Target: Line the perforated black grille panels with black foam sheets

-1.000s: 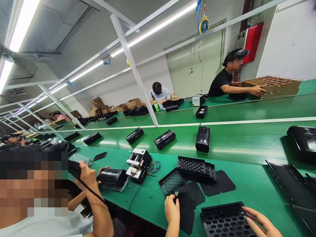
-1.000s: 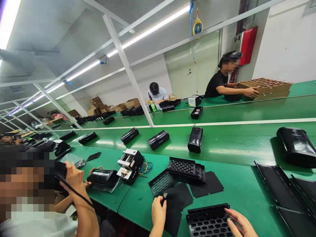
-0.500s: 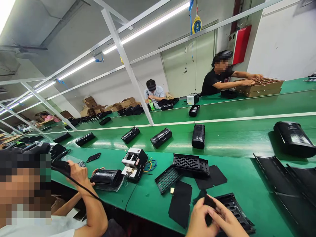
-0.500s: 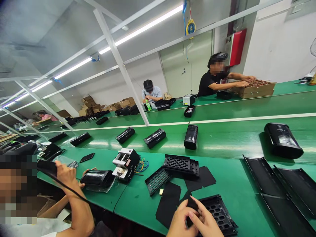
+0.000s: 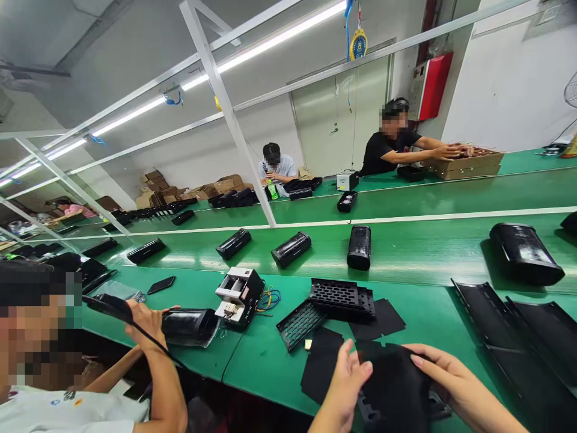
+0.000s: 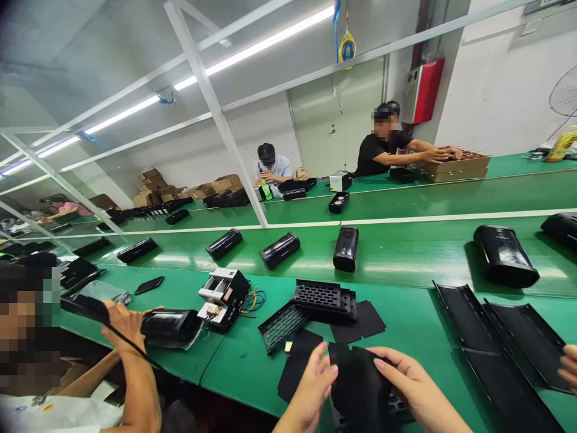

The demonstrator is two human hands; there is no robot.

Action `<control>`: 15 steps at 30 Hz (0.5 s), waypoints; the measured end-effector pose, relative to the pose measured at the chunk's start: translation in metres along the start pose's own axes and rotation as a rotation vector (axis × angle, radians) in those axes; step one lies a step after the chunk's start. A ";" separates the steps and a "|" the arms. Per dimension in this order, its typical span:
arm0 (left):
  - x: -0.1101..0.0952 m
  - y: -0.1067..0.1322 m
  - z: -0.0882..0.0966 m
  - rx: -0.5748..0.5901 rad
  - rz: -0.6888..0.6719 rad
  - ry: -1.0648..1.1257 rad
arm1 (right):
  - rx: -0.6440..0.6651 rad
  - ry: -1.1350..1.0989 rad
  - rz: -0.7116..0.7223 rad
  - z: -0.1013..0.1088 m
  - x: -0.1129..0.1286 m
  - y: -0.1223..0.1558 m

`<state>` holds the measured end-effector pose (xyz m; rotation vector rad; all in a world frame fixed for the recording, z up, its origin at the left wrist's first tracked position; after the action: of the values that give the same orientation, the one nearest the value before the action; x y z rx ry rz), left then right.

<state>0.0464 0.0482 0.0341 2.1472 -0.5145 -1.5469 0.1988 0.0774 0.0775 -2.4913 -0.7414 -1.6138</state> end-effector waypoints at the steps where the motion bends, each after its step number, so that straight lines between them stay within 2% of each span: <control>1: 0.010 -0.001 -0.010 0.097 0.090 0.092 | 0.003 -0.018 -0.010 0.002 0.003 0.002; 3: 0.019 0.002 -0.025 0.199 0.161 0.247 | 0.002 -0.040 -0.030 0.008 0.006 0.004; 6: 0.005 0.013 -0.032 0.162 0.072 0.379 | -0.043 -0.072 -0.043 0.019 0.011 0.007; 11: -0.038 0.033 -0.034 0.138 -0.021 0.229 | -0.112 -0.047 -0.045 0.028 0.020 0.012; 15: -0.053 0.038 -0.028 0.070 -0.048 0.133 | -0.109 -0.053 -0.065 0.026 0.021 0.011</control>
<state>0.0550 0.0487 0.1047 2.3122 -0.4830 -1.4179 0.2326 0.0837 0.0867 -2.6210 -0.7674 -1.6589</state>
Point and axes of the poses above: each hand's wrist, its own y-axis away from the middle knuckle, its own z-axis out of the back of the hand, x = y × z, the point moved 7 cm from there along -y, towards the middle knuckle, and after that the axes turned 8 degrees about z, right-handed, at the moved point
